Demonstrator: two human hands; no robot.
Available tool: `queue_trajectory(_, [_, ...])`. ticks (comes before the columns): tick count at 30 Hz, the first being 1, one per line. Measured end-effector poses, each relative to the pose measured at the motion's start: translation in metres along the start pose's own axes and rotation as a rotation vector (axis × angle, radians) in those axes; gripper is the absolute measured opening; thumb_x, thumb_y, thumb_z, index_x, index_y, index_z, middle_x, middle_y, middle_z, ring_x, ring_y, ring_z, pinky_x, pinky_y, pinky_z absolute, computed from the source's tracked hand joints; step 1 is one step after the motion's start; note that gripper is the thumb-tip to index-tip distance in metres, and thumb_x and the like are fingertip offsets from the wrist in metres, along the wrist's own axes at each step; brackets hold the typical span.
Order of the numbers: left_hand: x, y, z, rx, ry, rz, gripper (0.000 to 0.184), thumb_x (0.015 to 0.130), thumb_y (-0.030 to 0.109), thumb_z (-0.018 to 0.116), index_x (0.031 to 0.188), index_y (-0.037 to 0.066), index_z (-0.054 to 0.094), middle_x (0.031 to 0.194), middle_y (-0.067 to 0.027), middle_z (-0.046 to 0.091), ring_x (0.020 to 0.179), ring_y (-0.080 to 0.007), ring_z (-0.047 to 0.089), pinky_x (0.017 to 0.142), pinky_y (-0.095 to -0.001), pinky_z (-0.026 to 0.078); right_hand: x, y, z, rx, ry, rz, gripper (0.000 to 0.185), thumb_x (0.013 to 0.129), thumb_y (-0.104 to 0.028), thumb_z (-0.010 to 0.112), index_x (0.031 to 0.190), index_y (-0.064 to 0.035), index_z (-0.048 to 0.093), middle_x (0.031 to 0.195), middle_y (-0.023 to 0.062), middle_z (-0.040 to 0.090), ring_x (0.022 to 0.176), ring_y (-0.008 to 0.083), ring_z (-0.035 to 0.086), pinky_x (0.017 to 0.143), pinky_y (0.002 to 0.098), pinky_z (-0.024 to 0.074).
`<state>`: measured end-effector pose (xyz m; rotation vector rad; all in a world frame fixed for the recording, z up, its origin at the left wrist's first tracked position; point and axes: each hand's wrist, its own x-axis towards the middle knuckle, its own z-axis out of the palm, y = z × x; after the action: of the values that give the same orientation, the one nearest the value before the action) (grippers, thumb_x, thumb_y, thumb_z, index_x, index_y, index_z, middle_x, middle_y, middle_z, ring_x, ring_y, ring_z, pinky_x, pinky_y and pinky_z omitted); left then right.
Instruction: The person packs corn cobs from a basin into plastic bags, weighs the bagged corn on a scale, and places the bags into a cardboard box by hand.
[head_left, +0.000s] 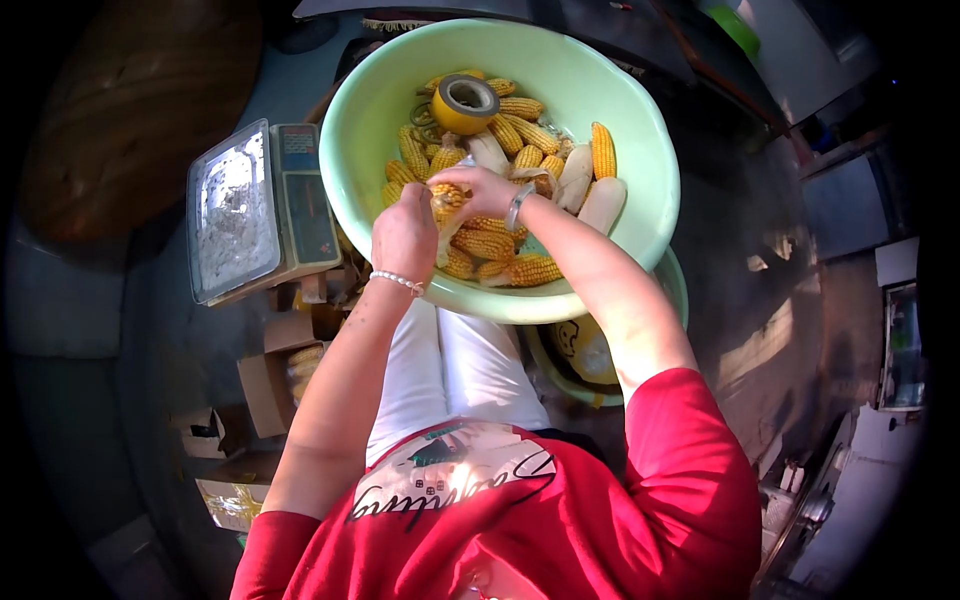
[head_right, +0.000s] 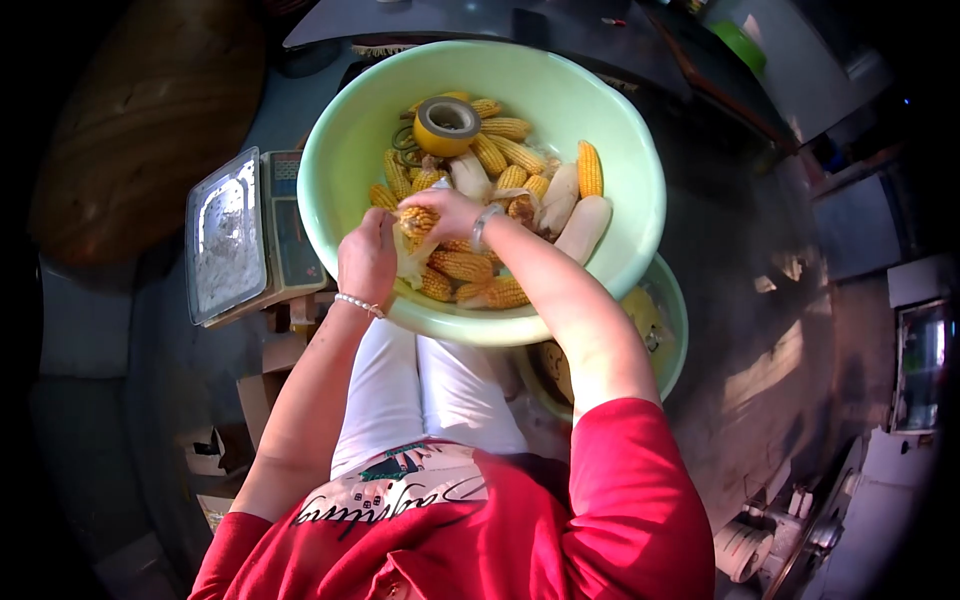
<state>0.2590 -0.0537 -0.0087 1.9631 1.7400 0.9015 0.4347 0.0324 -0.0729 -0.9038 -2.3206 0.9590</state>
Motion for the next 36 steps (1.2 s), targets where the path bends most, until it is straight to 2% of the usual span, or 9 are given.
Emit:
queue_trajectory(5, [0.001,0.002,0.0,0.033,-0.021,-0.043,0.017,0.089,0.017,0.049,0.086,0.003,0.057,0.074,-0.0239,0.06,0.073,-0.0418,0.057,0.066,-0.0483,0.045,0.006,-0.008,0.013,-0.233,0.284,-0.036,0.063,0.062,-0.007,0.073,0.121,-0.0105,0.053,0.118,0.012,0.055,0.11,0.0275,0.052,0.097,0.0352,0.0412])
queue_trajectory(8, [0.002,0.003,0.002,0.059,-0.03,-0.045,0.018,0.089,0.018,0.049,0.085,0.002,0.057,0.073,-0.024,0.06,0.073,-0.042,0.057,0.066,-0.0487,0.044,0.001,-0.007,0.004,-0.295,0.527,0.208,0.057,0.062,-0.006,0.071,0.116,-0.0094,0.054,0.122,0.0104,0.052,0.115,0.0301,0.048,0.098,0.0357,0.0397])
queue_trajectory(13, [0.002,0.0,0.006,0.084,-0.05,-0.033,0.019,0.088,0.019,0.049,0.084,0.002,0.057,0.073,-0.0245,0.06,0.073,-0.0424,0.057,0.067,-0.0482,0.045,0.013,0.013,0.0,-0.442,0.473,0.578,0.099,0.065,-0.042,0.075,0.137,0.0026,0.023,0.135,0.0217,0.038,0.122,0.0332,0.042,0.103,0.0372,0.0352])
queue_trajectory(16, [0.002,-0.003,0.006,0.084,-0.041,-0.046,0.019,0.088,0.019,0.048,0.084,0.002,0.058,0.073,-0.0245,0.06,0.073,-0.0422,0.058,0.068,-0.048,0.045,0.034,0.016,0.01,-0.306,0.388,0.805,0.087,0.066,-0.042,0.074,0.131,0.0015,0.036,0.132,0.0206,0.043,0.12,0.0327,0.045,0.1,0.037,0.038])
queue_trajectory(17, [0.002,-0.003,0.006,0.087,-0.041,-0.048,0.02,0.088,0.019,0.048,0.084,0.002,0.058,0.073,-0.0245,0.06,0.073,-0.0421,0.058,0.068,-0.048,0.045,0.035,0.014,0.005,-0.264,0.321,0.816,0.061,0.07,-0.036,0.072,0.114,0.0032,0.054,0.118,0.0227,0.055,0.111,0.031,0.053,0.093,0.0353,0.0426])
queue_trajectory(20, [0.002,-0.004,0.005,0.093,-0.059,-0.061,0.021,0.089,0.02,0.047,0.085,0.002,0.058,0.074,-0.0245,0.06,0.074,-0.0416,0.058,0.069,-0.0481,0.045,0.037,0.042,0.008,-0.291,0.476,0.926,0.033,0.075,-0.028,0.067,0.086,0.0025,0.065,0.09,0.0188,0.065,0.089,0.0279,0.064,0.076,0.0351,0.0499])
queue_trajectory(22, [0.003,-0.004,0.004,0.091,-0.074,-0.075,0.022,0.089,0.021,0.047,0.085,0.002,0.058,0.075,-0.0243,0.06,0.075,-0.0416,0.058,0.07,-0.0481,0.045,0.022,0.02,-0.01,0.182,0.539,0.844,0.021,0.079,-0.018,0.061,0.071,0.0013,0.065,0.064,0.0091,0.064,0.059,0.0138,0.062,0.056,0.0272,0.0487])
queue_trajectory(30, [0.004,0.004,0.0,0.14,-0.16,0.001,0.016,0.084,0.011,0.046,0.09,0.001,0.057,0.082,-0.0212,0.063,0.081,-0.0381,0.06,0.075,-0.0448,0.047,-0.031,-0.048,-0.059,0.088,0.525,0.538,0.02,0.07,-0.017,0.06,0.053,-0.0055,0.062,0.054,0.0043,0.059,0.049,0.0106,0.051,0.051,0.0251,0.0397])
queue_trajectory(36, [0.026,0.013,-0.013,0.321,-0.203,0.054,0.014,0.079,0.008,0.05,0.087,0.003,0.06,0.086,-0.0172,0.064,0.085,-0.0329,0.062,0.076,-0.0411,0.049,-0.054,-0.072,-0.065,0.427,0.516,0.639,0.026,0.085,-0.02,0.06,0.065,-0.0032,0.061,0.057,0.0037,0.059,0.048,0.0105,0.053,0.046,0.0225,0.0381])
